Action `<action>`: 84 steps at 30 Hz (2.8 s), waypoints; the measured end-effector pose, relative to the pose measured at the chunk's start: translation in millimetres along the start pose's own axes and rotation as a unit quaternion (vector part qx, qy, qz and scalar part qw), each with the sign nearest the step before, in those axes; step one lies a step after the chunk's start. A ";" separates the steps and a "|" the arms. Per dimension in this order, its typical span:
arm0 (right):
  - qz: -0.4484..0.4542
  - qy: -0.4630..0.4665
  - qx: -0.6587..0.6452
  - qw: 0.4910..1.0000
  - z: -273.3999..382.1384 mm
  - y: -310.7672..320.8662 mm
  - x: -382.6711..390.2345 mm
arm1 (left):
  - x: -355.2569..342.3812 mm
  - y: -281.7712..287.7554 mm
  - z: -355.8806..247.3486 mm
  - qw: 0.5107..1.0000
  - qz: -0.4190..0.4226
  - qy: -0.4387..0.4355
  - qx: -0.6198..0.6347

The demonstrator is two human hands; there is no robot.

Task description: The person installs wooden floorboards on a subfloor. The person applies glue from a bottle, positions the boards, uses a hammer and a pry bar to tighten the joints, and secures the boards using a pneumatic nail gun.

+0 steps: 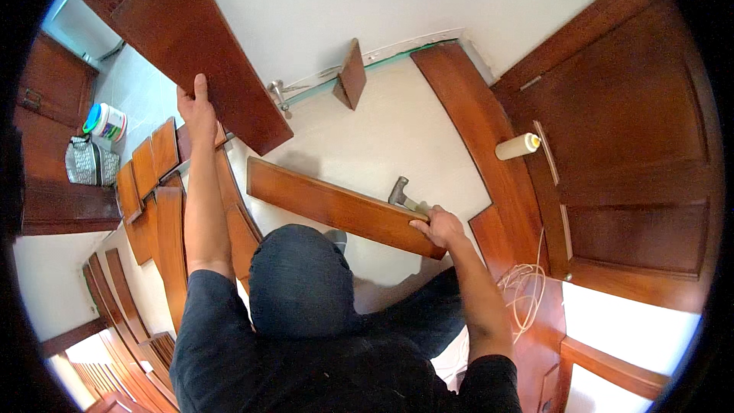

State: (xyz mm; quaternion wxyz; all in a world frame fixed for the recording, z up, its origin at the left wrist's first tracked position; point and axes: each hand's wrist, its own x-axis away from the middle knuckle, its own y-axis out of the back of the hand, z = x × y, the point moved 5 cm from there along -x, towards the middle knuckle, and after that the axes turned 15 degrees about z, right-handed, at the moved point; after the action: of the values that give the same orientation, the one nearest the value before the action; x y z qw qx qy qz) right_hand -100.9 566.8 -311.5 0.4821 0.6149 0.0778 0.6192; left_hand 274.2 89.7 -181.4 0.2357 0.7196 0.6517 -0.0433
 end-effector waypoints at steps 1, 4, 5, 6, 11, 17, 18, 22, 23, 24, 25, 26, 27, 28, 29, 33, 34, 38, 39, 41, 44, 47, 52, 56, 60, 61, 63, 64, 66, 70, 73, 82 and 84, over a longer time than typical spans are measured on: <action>0.010 -0.017 0.019 1.000 1.0 9.8 14.0 | 1.8 -1.1 -5.3 1.000 0.005 0.008 -0.003; 0.022 -0.058 0.056 0.996 4.6 44.7 69.9 | -0.5 8.0 -8.7 0.999 0.036 0.009 -0.001; 0.009 -0.069 0.057 0.996 -0.5 56.6 92.7 | -0.7 5.8 -13.8 0.995 0.078 -0.007 0.056; -0.004 -0.081 0.059 0.995 -9.2 64.5 114.9 | 1.4 8.5 -22.4 0.995 0.090 -0.008 0.030; -0.038 -0.161 -0.003 0.986 -96.5 56.6 215.2 | 44.3 38.1 -54.6 0.986 0.018 -0.055 -0.155; -0.076 -0.237 -0.183 0.951 -153.3 -1.8 262.1 | 136.7 -108.1 -52.3 0.932 0.351 -0.028 -0.080; -0.085 -0.253 -0.183 0.946 -150.2 -4.1 261.0 | 167.8 -160.5 -83.9 0.869 0.487 0.059 -0.061; -0.096 -0.228 -0.281 0.927 -116.6 5.5 220.5 | 250.2 -284.4 -73.7 0.637 0.638 0.370 0.225; -0.103 -0.229 -0.278 0.927 -115.4 4.5 215.0 | 261.8 -306.2 -83.8 0.626 0.613 0.384 0.292; -0.110 -0.231 -0.276 0.927 -116.7 -0.8 205.8 | 272.3 -326.6 -90.8 0.611 0.585 0.398 0.356; -0.122 -0.229 -0.278 0.925 -118.0 0.1 190.7 | 270.9 -347.4 -92.9 0.595 0.557 0.406 0.414; -0.106 -0.238 -0.269 0.927 -116.1 -0.3 180.3 | 272.5 -358.6 -81.6 0.604 0.536 0.417 0.416; -0.091 -0.253 -0.284 0.920 -117.3 1.9 167.4 | 269.0 -367.0 -67.7 0.613 0.516 0.428 0.418; -0.073 -0.265 -0.298 0.914 -117.9 1.2 152.0 | 263.9 -373.7 -49.6 0.624 0.493 0.439 0.418; -0.096 -0.248 -0.300 0.916 -117.0 2.6 143.8 | 262.8 -384.9 -39.3 0.609 0.487 0.457 0.427; -0.206 -0.191 -0.299 0.912 -141.4 -7.7 113.7 | 241.7 -422.4 -14.8 0.642 0.491 0.411 0.423; -0.247 -0.170 -0.299 0.906 -145.7 -11.3 109.5 | 234.9 -427.6 -12.5 0.654 0.482 0.407 0.418; -0.347 -0.241 -0.280 0.862 -165.1 -35.3 146.7 | 218.5 -438.0 -12.4 0.694 0.448 0.400 0.396; -0.347 -0.249 -0.271 0.863 -171.2 -53.4 151.9 | 214.9 -443.2 -7.0 0.686 0.455 0.388 0.414; -0.298 -0.274 -0.313 0.859 -160.4 -95.7 146.0 | 210.1 -451.6 8.9 0.691 0.437 0.393 0.421; -0.213 -0.295 -0.295 0.884 -146.0 -91.5 133.9 | 209.2 -460.6 11.3 0.714 0.410 0.394 0.408; -0.188 -0.308 -0.297 0.884 -153.9 -86.2 122.4 | 200.3 -472.6 24.3 0.720 0.420 0.397 0.384; -0.123 -0.313 -0.303 0.892 -161.7 -89.4 120.7 | 193.2 -480.8 21.4 0.756 0.392 0.386 0.356; -0.092 -0.311 -0.316 0.892 -163.3 -83.4 119.5 | 182.7 -491.0 29.3 0.755 0.402 0.379 0.353; -0.091 -0.315 -0.304 0.895 -162.2 -81.7 120.2 | 189.2 -503.7 34.1 0.753 0.407 0.380 0.351; -0.102 -0.312 -0.301 0.895 -162.4 -82.3 120.5 | 190.5 -506.5 34.6 0.758 0.397 0.383 0.348; -0.113 -0.306 -0.302 0.896 -163.2 -83.2 120.8 | 187.7 -512.0 43.6 0.755 0.407 0.386 0.341; -0.111 -0.304 -0.306 0.895 -164.0 -85.5 121.6 | 189.5 -515.4 40.1 0.752 0.412 0.389 0.336; -0.108 -0.302 -0.311 0.895 -167.5 -88.7 122.8 | 195.4 -519.9 35.2 0.760 0.390 0.404 0.326; -0.099 -0.292 -0.317 0.897 -171.8 -87.3 123.3 | 199.4 -529.3 45.3 0.740 0.392 0.410 0.363; -0.072 -0.295 -0.321 0.897 -174.4 -81.0 123.9 | 211.0 -523.3 55.4 0.749 0.365 0.449 0.324; -0.081 -0.316 -0.319 0.890 -169.1 -92.1 100.9 | 206.4 -533.5 87.8 0.728 0.421 0.442 0.311; -0.070 -0.310 -0.323 0.892 -163.6 -86.0 97.6 | 202.4 -531.4 93.6 0.725 0.432 0.438 0.308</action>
State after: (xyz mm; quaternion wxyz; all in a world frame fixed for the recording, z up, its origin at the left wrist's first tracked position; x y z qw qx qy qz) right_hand -173.0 760.6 -341.7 0.6956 0.5790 -0.2367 0.3534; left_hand -182.5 259.4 -489.4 -0.3176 0.8952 0.2518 0.1853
